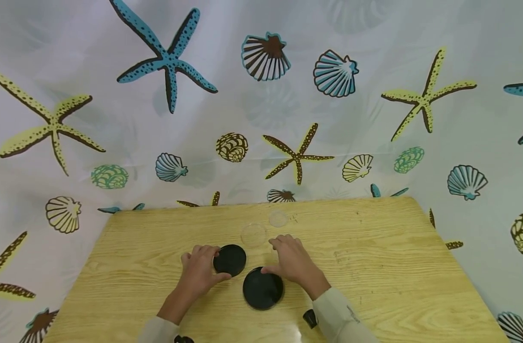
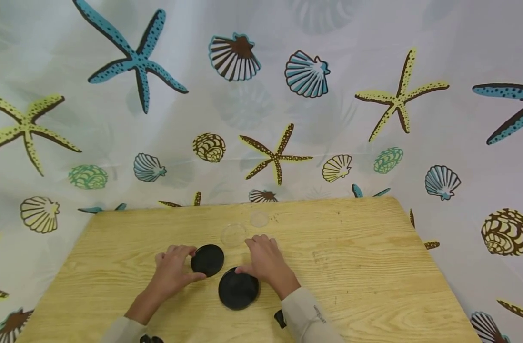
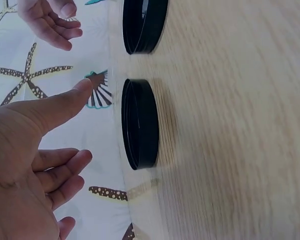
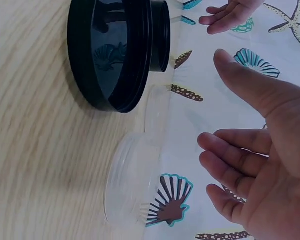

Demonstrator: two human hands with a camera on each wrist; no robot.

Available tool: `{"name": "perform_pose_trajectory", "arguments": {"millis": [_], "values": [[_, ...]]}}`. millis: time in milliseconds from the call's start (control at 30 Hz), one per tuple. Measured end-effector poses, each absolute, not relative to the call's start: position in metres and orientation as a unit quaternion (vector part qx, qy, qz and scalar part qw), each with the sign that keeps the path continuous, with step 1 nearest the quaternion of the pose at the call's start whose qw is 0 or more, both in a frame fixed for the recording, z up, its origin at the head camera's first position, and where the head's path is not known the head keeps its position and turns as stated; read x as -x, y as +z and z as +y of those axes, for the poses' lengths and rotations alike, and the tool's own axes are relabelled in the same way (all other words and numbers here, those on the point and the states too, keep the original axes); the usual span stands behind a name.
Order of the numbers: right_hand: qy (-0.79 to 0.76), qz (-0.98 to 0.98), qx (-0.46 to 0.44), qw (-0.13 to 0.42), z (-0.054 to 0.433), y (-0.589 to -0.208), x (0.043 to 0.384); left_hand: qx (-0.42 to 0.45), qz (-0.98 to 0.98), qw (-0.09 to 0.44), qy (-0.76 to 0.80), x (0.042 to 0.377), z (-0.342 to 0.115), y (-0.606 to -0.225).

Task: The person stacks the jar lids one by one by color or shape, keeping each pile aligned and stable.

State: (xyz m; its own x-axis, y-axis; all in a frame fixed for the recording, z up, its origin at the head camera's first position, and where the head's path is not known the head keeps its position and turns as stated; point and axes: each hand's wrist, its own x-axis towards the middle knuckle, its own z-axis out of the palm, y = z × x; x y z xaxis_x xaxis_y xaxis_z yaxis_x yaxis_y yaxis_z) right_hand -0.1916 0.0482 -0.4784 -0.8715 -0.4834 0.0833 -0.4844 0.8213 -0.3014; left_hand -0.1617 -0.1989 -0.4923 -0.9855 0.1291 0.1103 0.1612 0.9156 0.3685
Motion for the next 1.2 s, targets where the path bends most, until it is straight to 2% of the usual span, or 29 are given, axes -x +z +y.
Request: {"name": "perform_pose_trajectory", "arguments": {"millis": [367, 600, 1200], "values": [[0.168, -0.951, -0.257, -0.035, 0.013, -0.482, 0.203, 0.057, -0.982, 0.038, -0.178, 0.167, -0.214, -0.501], [0.158, -0.953, -0.256, -0.033, 0.003, -0.488, 0.206, 0.057, -0.983, 0.039, -0.168, 0.173, -0.215, -0.508], [0.134, -0.958, -0.248, -0.058, -0.014, -0.513, 0.211, 0.05, -0.98, -0.007, -0.19, 0.18, -0.222, -0.522]]}}
